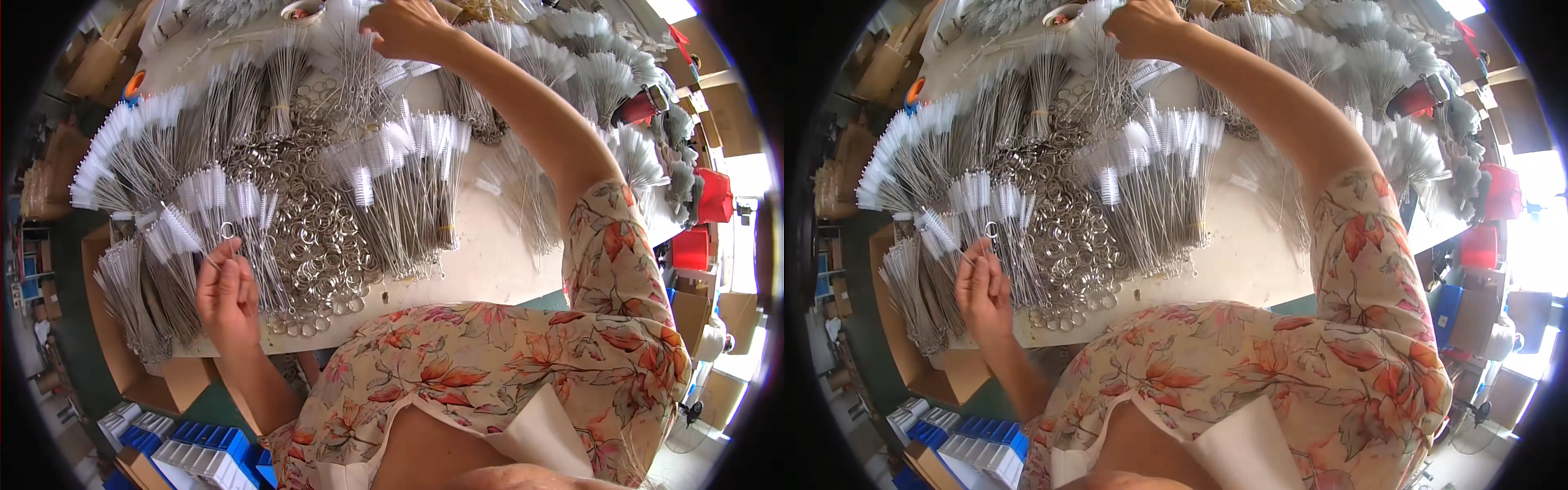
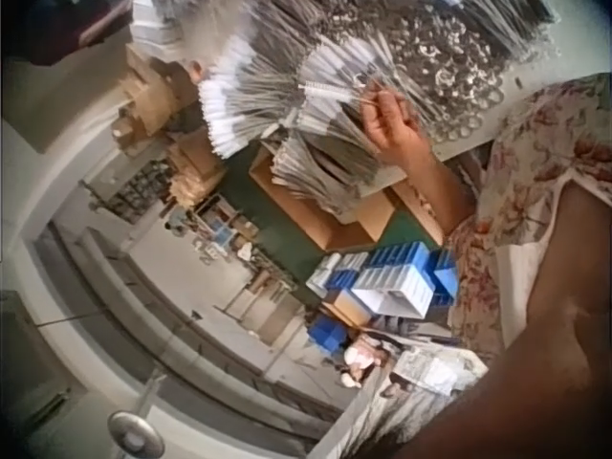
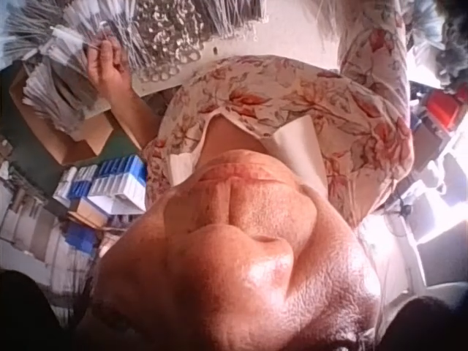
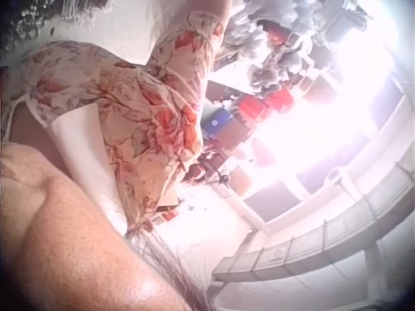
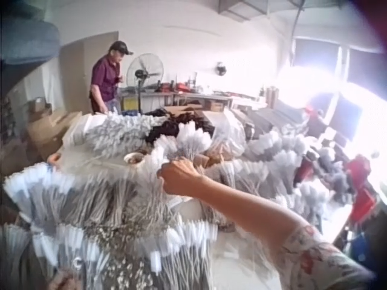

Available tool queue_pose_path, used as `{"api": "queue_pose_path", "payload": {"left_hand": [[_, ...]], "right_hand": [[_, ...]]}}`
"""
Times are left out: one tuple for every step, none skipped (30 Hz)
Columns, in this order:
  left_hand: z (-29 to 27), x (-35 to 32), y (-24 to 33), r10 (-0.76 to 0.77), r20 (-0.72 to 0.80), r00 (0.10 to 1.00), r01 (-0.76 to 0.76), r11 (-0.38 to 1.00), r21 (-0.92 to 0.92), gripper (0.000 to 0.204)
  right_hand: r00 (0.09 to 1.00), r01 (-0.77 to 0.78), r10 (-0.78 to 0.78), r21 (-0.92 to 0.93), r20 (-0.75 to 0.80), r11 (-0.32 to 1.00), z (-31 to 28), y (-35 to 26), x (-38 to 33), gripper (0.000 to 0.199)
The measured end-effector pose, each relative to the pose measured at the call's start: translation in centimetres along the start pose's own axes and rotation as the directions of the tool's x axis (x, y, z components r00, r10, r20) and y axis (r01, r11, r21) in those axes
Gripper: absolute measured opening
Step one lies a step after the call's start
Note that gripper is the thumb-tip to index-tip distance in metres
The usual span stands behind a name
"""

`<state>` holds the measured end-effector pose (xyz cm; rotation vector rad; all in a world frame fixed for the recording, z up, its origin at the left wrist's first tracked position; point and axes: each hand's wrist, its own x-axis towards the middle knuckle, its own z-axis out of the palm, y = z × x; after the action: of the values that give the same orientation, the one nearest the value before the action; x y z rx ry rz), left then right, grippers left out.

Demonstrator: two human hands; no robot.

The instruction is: Assembling small white brushes by attaching metal rings.

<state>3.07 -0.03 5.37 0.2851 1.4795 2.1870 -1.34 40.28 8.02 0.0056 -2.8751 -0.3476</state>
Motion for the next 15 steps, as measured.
{"api": "queue_pose_path", "payload": {"left_hand": [[-0.1, -0.3, -1.0, 0.033, -0.020, 0.999, -0.032, 0.998, 0.054, 0.027], [0.7, -0.8, -1.4, 0.027, -0.026, 0.999, -0.026, 0.998, 0.049, 0.027], [1.6, -1.2, -1.9, 0.083, -0.097, 0.992, -0.080, 0.996, 0.033, 0.027], [2.1, -1.6, -2.2, 0.137, -0.169, 0.976, -0.136, 0.991, 0.021, 0.027], [1.8, -1.9, -2.3, 0.135, -0.177, 0.975, -0.134, 0.991, 0.020, 0.027], [1.2, -2.4, -2.4, 0.128, -0.160, 0.979, -0.134, 0.991, -0.024, 0.027], [0.5, -2.9, -2.6, 0.124, -0.143, 0.982, -0.134, 0.989, -0.067, 0.028], [0.1, -3.4, -2.7, 0.125, -0.118, 0.985, -0.138, 0.984, -0.111, 0.030], [-0.2, -3.6, -2.9, 0.113, -0.129, 0.985, -0.127, 0.986, -0.106, 0.032], [-0.3, -3.9, -3.0, 0.114, -0.126, 0.986, -0.128, 0.986, -0.110, 0.032], [-0.6, -4.1, -3.2, 0.076, -0.132, 0.988, -0.092, 0.988, -0.123, 0.032], [-0.8, -4.3, -3.2, 0.039, -0.137, 0.990, -0.058, 0.989, -0.136, 0.032], [-1.0, -4.7, -3.2, 0.042, -0.138, 0.990, -0.061, 0.989, -0.138, 0.032], [-0.9, -5.0, -3.2, 0.034, -0.153, 0.988, -0.056, 0.988, -0.144, 0.031], [-0.9, -5.3, -3.1, 0.025, -0.167, 0.986, -0.051, 0.987, -0.151, 0.030]], "right_hand": [[0.998, -0.041, 0.051, 0.216, -0.041, 0.976, 0.3, -0.3, -0.9, 0.025], [0.991, -0.074, 0.113, 0.425, -0.066, 0.902, 0.5, -0.4, -1.9, 0.027], [0.991, 0.045, 0.013, 0.420, -0.133, 0.906, 0.8, -0.2, -2.5, 0.023], [0.992, 0.048, 0.006, 0.423, -0.126, 0.905, 0.9, -0.2, -3.1, 0.023], [0.990, 0.115, -0.061, 0.497, -0.124, 0.860, 0.9, -0.4, -3.4, 0.016], [0.984, 0.178, -0.128, 0.567, -0.128, 0.804, 0.8, -0.8, -3.6, 0.012], [0.979, 0.156, -0.203, 0.677, -0.009, 0.720, 0.8, -1.6, -4.3, 0.016], [0.971, 0.170, -0.239, 0.650, 0.019, 0.740, 0.9, -2.7, -4.8, 0.017], [0.936, 0.318, -0.348, 0.538, -0.048, 0.780, 2.4, -2.8, -5.0, 0.016], [0.883, 0.457, -0.459, 0.408, -0.099, 0.790, 3.5, -2.7, -5.0, 0.015], [0.881, 0.459, -0.462, 0.407, -0.099, 0.789, 3.4, -3.0, -5.0, 0.015], [0.854, 0.510, -0.509, 0.360, -0.106, 0.781, 3.1, -3.3, -5.1, 0.014], [0.825, 0.558, -0.554, 0.311, -0.111, 0.769, 2.9, -3.6, -5.1, 0.015], [0.826, 0.557, -0.552, 0.306, -0.111, 0.772, 3.0, -3.4, -4.8, 0.015], [0.955, 0.258, -0.295, 0.447, 0.013, 0.856, 3.5, -2.9, -4.2, 0.012]]}}
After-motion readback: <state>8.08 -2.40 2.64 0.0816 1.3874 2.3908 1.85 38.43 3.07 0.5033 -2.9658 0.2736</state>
